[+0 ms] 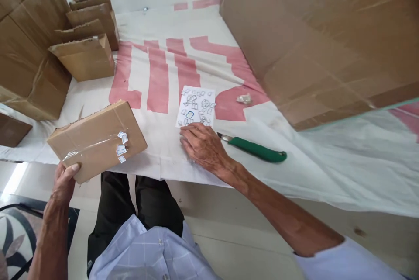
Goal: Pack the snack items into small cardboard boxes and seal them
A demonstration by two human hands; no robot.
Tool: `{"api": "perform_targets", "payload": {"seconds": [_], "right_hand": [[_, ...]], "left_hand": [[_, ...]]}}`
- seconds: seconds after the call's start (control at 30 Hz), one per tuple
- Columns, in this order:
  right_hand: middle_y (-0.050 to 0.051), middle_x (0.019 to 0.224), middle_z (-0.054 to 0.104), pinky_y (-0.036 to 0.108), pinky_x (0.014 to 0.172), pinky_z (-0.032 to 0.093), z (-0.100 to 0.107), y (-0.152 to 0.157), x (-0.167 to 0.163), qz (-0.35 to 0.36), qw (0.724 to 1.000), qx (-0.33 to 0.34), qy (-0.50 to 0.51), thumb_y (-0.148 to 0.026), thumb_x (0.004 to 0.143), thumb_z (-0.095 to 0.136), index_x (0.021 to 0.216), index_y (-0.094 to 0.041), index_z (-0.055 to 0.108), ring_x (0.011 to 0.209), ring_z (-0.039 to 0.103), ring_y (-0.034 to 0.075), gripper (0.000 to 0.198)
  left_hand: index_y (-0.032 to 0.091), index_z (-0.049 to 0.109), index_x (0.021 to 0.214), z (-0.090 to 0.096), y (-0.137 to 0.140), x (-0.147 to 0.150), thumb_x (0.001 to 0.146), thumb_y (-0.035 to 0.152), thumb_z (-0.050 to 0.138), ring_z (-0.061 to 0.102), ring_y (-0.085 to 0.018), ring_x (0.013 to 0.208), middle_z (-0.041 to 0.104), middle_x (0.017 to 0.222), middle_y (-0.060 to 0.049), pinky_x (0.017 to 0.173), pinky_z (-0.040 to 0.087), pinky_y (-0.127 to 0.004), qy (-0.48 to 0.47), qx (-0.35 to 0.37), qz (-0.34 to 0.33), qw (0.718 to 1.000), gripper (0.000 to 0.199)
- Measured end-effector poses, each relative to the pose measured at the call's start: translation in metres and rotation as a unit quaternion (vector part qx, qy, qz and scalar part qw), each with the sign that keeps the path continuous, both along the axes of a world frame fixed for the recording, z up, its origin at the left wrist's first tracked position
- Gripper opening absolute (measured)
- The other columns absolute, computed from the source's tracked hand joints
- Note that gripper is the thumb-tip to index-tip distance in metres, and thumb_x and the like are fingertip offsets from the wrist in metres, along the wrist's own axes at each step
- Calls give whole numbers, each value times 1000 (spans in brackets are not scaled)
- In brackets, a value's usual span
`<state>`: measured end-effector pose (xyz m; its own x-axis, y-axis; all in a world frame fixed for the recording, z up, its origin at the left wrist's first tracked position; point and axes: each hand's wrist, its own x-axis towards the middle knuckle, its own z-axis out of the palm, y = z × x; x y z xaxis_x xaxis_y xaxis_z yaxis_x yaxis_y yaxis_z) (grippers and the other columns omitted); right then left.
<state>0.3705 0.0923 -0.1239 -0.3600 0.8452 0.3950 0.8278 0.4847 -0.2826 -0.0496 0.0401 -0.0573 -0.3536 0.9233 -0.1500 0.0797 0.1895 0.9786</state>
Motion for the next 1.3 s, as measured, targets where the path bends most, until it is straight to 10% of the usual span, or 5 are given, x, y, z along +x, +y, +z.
{"api": "perform_targets", "payload": {"seconds": [0.23,0.47,1.3], "right_hand": [[9,105,76,42,91,62,51,-22,-83,82,977,47,193,-25,108,59,106,-25,77,99,71,25,18],[5,93,76,32,76,56,45,-46,-140,46,979,-29,197,-27,105,69,102,-25,74,88,73,21,6],[9,96,73,34,80,58,35,-59,-153,41,976,17,212,-16,107,59,111,-25,82,87,71,21,25]], "left_hand": [[18,75,121,-6,-3,-1,62,56,89,74,-39,112,81,114,-13,84,64,-42,-7,21,-35,999,72],[20,75,124,-17,-3,-9,65,57,89,68,-40,127,78,128,-12,97,60,-44,-14,19,-42,999,71],[23,73,130,-29,-6,-16,75,51,87,64,-41,137,76,134,-11,108,56,-47,-24,27,-84,996,64]]}}
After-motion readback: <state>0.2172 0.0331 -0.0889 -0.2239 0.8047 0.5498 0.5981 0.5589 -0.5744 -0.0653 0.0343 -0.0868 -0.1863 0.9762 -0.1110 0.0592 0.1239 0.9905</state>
